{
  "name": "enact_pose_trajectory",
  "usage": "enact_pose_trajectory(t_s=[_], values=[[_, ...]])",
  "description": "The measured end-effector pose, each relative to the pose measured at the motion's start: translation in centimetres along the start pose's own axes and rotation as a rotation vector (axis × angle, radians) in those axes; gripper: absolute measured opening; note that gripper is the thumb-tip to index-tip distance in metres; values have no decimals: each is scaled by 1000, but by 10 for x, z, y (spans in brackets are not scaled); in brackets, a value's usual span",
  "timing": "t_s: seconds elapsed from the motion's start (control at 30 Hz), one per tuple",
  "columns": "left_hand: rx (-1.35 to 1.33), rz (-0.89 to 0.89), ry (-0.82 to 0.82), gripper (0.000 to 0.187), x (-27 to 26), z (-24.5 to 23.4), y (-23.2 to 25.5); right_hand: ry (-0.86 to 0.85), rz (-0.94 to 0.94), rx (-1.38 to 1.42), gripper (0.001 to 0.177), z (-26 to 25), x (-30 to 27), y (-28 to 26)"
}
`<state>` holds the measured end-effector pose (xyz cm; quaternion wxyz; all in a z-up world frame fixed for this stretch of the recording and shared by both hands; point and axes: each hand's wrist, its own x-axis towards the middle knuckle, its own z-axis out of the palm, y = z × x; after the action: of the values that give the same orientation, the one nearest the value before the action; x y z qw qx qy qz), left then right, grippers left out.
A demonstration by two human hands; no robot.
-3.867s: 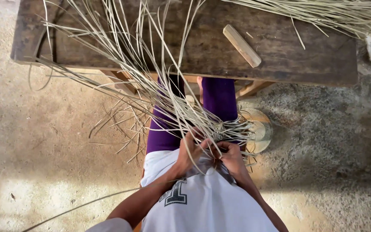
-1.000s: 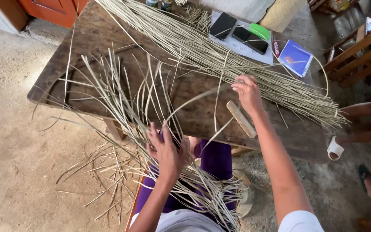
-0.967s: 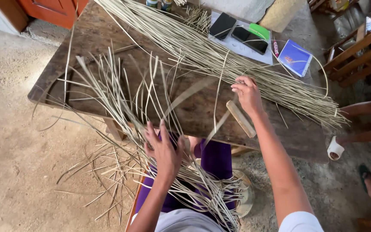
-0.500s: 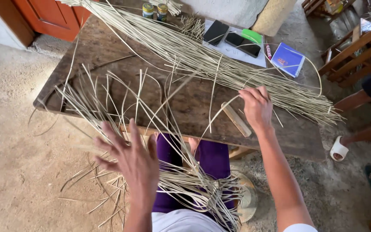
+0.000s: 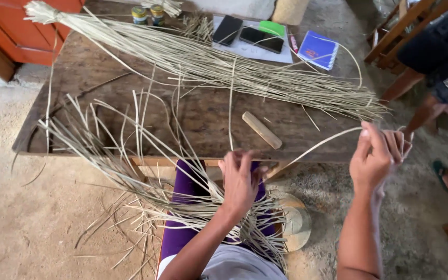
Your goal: Weaving thin strips of dried plant material into a circular pattern to form a hat.
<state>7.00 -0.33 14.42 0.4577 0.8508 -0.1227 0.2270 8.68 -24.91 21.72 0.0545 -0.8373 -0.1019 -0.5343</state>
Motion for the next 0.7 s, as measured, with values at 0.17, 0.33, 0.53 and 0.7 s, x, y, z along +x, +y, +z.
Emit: enact_pose_trajectory(t_s=[0.17,0.33,0.53,0.7], values=[[-348,154,-354,61,18,2,53,-34,-56,-1,18,-38,-4,-19],[-430,400,-545,20,6,35,37,73,57,-124,26,-61,-23,22],[-307,14,-201,31,16,13,-45,81,108,-202,24,-73,-37,74],[-647,-255,400,24,22,-30,-99,-53,344,180,21,-20,-51,48]])
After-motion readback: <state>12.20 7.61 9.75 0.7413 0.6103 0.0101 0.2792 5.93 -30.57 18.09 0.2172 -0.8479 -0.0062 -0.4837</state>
